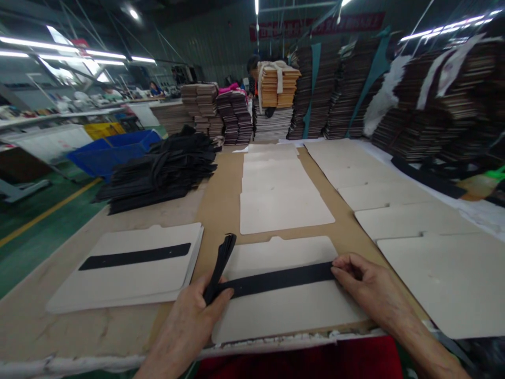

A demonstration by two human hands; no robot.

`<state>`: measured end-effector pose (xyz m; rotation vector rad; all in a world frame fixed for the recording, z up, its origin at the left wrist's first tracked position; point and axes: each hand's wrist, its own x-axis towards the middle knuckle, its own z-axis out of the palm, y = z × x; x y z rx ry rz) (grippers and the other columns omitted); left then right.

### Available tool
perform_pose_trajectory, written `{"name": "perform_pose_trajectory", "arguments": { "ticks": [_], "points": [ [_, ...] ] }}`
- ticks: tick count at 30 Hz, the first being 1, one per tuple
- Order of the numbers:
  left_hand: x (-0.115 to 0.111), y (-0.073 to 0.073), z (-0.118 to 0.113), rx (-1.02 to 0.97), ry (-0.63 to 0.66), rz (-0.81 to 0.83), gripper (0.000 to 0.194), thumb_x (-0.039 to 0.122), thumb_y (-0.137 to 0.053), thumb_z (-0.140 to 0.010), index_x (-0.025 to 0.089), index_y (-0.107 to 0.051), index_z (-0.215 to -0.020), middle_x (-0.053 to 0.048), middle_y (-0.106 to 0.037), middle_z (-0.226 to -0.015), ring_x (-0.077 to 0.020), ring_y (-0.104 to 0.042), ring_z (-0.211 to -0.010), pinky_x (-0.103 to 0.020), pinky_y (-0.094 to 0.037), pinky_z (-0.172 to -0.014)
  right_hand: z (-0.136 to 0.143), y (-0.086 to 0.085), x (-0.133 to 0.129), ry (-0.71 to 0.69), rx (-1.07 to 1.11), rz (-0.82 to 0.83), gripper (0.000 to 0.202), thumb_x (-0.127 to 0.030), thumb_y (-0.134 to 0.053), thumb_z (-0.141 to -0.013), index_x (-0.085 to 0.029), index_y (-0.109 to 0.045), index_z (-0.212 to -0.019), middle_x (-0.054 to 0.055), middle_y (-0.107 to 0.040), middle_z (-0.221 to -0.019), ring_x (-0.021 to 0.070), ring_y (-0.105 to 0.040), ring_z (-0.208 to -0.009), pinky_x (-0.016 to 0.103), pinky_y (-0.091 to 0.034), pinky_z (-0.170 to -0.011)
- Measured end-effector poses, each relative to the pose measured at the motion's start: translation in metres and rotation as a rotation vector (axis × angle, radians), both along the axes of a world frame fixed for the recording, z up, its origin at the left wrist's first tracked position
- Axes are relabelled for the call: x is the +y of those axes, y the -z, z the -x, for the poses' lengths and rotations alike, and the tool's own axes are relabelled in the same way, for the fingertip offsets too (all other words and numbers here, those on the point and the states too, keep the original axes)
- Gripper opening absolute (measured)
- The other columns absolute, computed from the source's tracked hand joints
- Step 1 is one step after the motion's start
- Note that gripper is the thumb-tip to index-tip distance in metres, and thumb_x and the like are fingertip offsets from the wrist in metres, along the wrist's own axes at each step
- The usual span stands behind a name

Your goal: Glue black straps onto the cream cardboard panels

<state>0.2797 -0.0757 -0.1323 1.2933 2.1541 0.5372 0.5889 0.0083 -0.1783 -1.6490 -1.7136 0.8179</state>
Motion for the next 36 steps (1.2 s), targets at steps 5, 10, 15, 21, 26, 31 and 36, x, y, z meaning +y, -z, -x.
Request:
{"name": "perform_pose_trajectory", "arguments": {
  "ticks": [5,10,15,21,26,31,36],
  "points": [
    [0.002,0.007,0.002,0.022,-0.002,0.009,0.040,0.053,-0.055,-0.080,0.020,-0.066,-0.099,-0.001,-0.069,-0.071,-0.0246,-0.068,-0.071,-0.030,-0.048,-0.065,0.002,0.001,0.001,0.034,-0.003,-0.026,0.029,-0.049,-0.057,-0.073,-0.022,-0.067,-0.072,0.000,-0.066,-0.062,0.0166,-0.059,-0.058,0.026,-0.046,-0.057],
    [0.005,0.012,0.003,0.029,-0.022,-0.070,0.045,0.054,-0.058,-0.079,0.020,-0.068,-0.108,-0.004,-0.076,-0.091,-0.0274,-0.071,-0.088,-0.032,-0.052,-0.080,0.002,-0.001,0.001,0.052,-0.018,-0.016,0.031,-0.050,-0.055,-0.073,-0.022,-0.068,-0.072,0.000,-0.066,-0.062,0.0171,-0.060,-0.058,0.027,-0.046,-0.056],
    [0.005,0.005,-0.001,0.014,-0.030,-0.089,0.042,0.052,-0.058,-0.078,0.020,-0.072,-0.102,-0.004,-0.077,-0.088,-0.0279,-0.072,-0.087,-0.033,-0.056,-0.078,0.003,0.001,0.001,0.066,-0.020,-0.020,0.032,-0.049,-0.053,-0.073,-0.022,-0.069,-0.073,0.000,-0.067,-0.062,0.0172,-0.060,-0.058,0.027,-0.046,-0.057],
    [0.004,0.009,-0.002,0.038,-0.046,-0.157,0.038,0.049,-0.057,-0.078,0.022,-0.073,-0.099,-0.002,-0.077,-0.080,-0.0274,-0.074,-0.083,-0.031,-0.057,-0.070,0.007,-0.005,0.001,0.114,-0.023,0.004,0.033,-0.050,-0.052,-0.069,-0.023,-0.070,-0.072,0.001,-0.068,-0.062,0.0184,-0.061,-0.057,0.029,-0.046,-0.058],
    [0.006,0.015,0.001,0.073,-0.049,-0.151,0.037,0.049,-0.059,-0.077,0.023,-0.072,-0.098,-0.004,-0.078,-0.086,-0.0275,-0.074,-0.084,-0.030,-0.057,-0.068,0.006,-0.003,0.002,0.119,-0.029,0.006,0.032,-0.050,-0.053,-0.069,-0.023,-0.070,-0.073,0.001,-0.069,-0.062,0.0186,-0.062,-0.057,0.029,-0.047,-0.058],
    [0.007,0.011,0.000,0.085,-0.039,-0.132,0.036,0.047,-0.058,-0.078,0.022,-0.073,-0.099,-0.004,-0.078,-0.083,-0.0276,-0.075,-0.083,-0.030,-0.057,-0.068,0.005,0.002,0.001,0.098,-0.045,-0.052,0.031,-0.047,-0.052,-0.071,-0.022,-0.071,-0.075,0.002,-0.070,-0.066,0.0186,-0.064,-0.060,0.029,-0.047,-0.060],
    [0.007,0.007,-0.001,0.070,-0.035,-0.107,0.037,0.047,-0.059,-0.078,0.022,-0.073,-0.102,-0.003,-0.078,-0.083,-0.0280,-0.074,-0.082,-0.031,-0.057,-0.068,0.004,0.004,0.001,0.078,-0.081,-0.056,0.030,-0.044,-0.052,-0.072,-0.022,-0.071,-0.078,0.001,-0.070,-0.067,0.0179,-0.063,-0.059,0.030,-0.047,-0.061]
  ]
}}
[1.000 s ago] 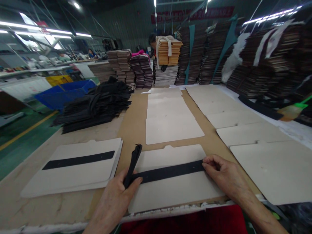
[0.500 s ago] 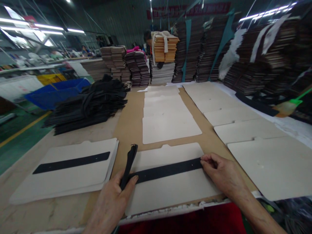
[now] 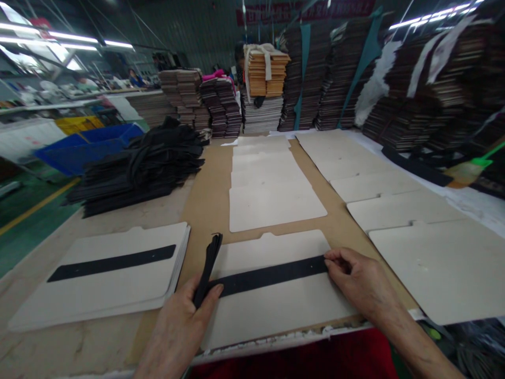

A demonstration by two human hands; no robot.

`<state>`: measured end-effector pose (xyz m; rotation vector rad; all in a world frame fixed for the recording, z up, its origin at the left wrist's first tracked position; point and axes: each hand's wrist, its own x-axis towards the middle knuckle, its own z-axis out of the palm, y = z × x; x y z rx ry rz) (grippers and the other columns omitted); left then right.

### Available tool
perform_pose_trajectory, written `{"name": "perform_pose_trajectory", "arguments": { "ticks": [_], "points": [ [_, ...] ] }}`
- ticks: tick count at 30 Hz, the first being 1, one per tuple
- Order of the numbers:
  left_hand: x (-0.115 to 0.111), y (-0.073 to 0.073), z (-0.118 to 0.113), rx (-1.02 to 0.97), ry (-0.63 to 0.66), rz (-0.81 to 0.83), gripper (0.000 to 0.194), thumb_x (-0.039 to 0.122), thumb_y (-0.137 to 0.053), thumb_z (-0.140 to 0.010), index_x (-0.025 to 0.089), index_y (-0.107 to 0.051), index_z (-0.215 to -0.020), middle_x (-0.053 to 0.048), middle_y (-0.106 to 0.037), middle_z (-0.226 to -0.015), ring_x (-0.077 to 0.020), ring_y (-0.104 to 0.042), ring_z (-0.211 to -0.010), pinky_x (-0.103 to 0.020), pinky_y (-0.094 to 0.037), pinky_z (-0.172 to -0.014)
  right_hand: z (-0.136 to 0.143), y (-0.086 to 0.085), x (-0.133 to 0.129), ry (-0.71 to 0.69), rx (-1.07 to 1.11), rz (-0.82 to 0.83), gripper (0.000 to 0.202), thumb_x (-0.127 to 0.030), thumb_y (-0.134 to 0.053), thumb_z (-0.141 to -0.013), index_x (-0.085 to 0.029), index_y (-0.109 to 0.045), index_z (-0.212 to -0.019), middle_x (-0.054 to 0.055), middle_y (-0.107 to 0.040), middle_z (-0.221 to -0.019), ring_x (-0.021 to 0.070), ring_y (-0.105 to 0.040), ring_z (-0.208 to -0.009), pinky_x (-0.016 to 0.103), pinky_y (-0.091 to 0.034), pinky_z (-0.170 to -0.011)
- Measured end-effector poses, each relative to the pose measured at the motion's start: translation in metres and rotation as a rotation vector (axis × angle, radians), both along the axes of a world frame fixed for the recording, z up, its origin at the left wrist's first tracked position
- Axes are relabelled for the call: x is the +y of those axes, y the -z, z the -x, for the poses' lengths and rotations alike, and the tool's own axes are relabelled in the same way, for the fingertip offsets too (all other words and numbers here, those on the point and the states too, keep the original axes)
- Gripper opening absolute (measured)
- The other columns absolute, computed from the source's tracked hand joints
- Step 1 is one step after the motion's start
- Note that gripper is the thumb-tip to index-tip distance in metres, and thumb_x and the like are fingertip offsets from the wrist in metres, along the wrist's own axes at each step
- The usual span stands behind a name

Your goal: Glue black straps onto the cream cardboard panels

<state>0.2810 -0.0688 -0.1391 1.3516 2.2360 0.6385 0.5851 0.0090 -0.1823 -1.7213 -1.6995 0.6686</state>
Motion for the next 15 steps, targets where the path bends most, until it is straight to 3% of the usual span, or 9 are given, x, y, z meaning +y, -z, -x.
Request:
{"name": "perform_pose_trajectory", "arguments": {
  "ticks": [6,15],
  "points": [
    [0.001,-0.003,-0.002,0.008,-0.004,0.056,0.040,0.048,-0.056,-0.080,0.023,-0.071,-0.106,-0.003,-0.078,-0.087,-0.0276,-0.074,-0.084,-0.031,-0.056,-0.073,0.000,0.001,0.000,-0.016,-0.003,-0.014,0.029,-0.043,-0.051,-0.073,-0.022,-0.071,-0.077,0.001,-0.070,-0.067,0.0182,-0.064,-0.061,0.029,-0.048,-0.061],
    [0.000,0.009,0.003,0.023,0.024,0.097,0.048,0.052,-0.049,-0.083,0.021,-0.067,-0.115,-0.006,-0.078,-0.101,-0.0284,-0.072,-0.097,-0.034,-0.053,-0.083,-0.002,0.007,0.002,-0.046,-0.076,-0.054,0.026,-0.039,-0.050,-0.078,-0.023,-0.071,-0.081,0.002,-0.070,-0.071,0.0183,-0.065,-0.064,0.029,-0.050,-0.062]
  ]
}}
